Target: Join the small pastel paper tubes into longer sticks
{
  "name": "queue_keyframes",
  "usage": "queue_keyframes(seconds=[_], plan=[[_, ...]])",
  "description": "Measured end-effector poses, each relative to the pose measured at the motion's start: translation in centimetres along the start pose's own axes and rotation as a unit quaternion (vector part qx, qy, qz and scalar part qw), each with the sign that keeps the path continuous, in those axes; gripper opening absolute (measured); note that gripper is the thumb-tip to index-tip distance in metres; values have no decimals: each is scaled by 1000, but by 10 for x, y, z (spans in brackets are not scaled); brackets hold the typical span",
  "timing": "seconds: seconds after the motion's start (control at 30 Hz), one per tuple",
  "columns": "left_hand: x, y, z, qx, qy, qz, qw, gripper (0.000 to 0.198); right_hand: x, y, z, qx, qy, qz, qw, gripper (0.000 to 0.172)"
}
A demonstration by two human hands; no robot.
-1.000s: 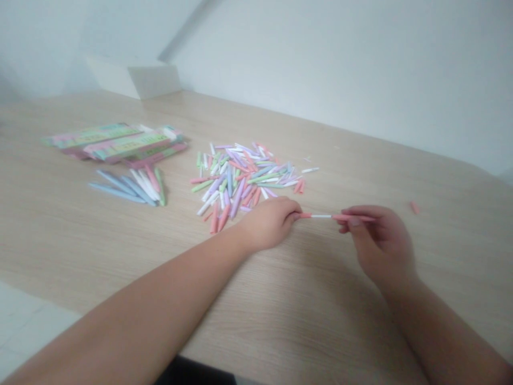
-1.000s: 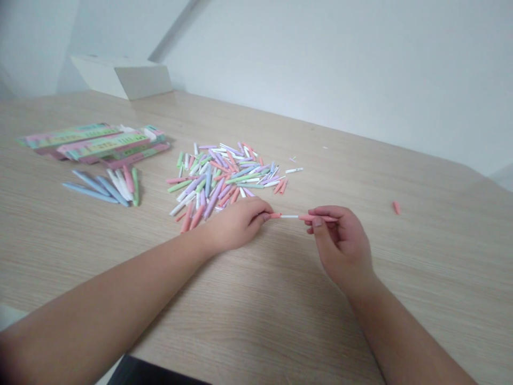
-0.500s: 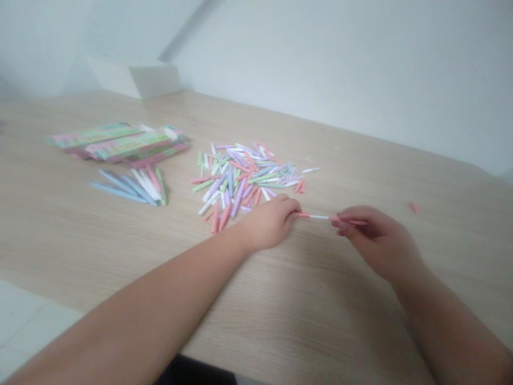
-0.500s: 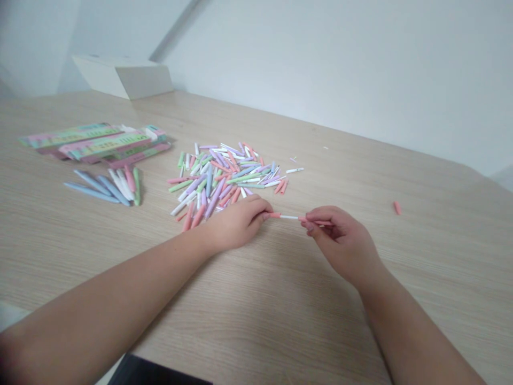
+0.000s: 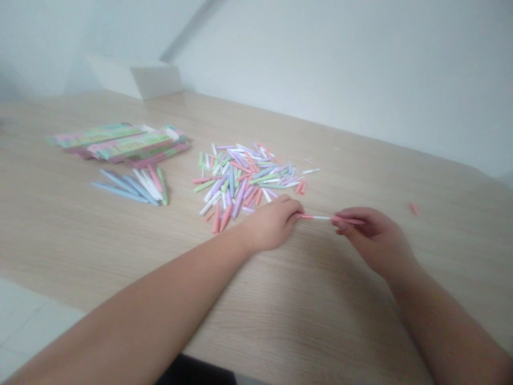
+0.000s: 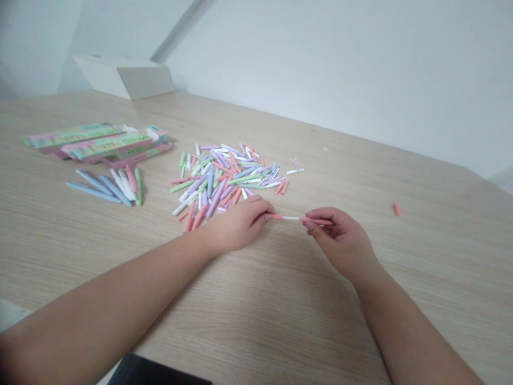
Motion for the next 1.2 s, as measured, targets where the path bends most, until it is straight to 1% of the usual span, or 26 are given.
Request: queue_keyframes(seconds=[0.13,0.23,0.4,0.47,0.6,0.8,0.93,1.1,1.2], plan=[[0,0,0,-1,-6,3,1000,26,0,0,-7,12,0,11,1000,21],[2,-1,-2,8,-12,18,1000,26,4,1,-12,16,11,20,1000,20],[7,-2,-7,25,-13,41,999,27,-1,3,-18,13,8,-6,1000,19],[6,-2,-7,26,-14,38,999,26,-4,4,-20,10,-17,-15,1000,19],[2,-1,-8,33,-11,27,999,25,-2,6,-25,8,-70,1,998,24],[-2,-1,-10,33,-3,12,999,23,5,5,-32,20,-52,-14,998,37],[-3,-1,-11,33,9,5,999,22,5,5,-33,25,-58,-23,998,40],[-6,0,-12,40,6,-4,999,21,-2,4,-39,64,-86,-47,993,33],[-10,0,-11,35,-7,-10,999,22,-6,5,-42,75,-94,-63,991,34]])
Point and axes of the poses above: each hand's wrist, its own y-axis away from the middle knuckle, its own z-axis out of the back of the hand, x = y × z, the point moved 10 cm from there along -y, towards the middle knuckle, and after that the axes turned 15 degrees about x, right-handed, at the moved point
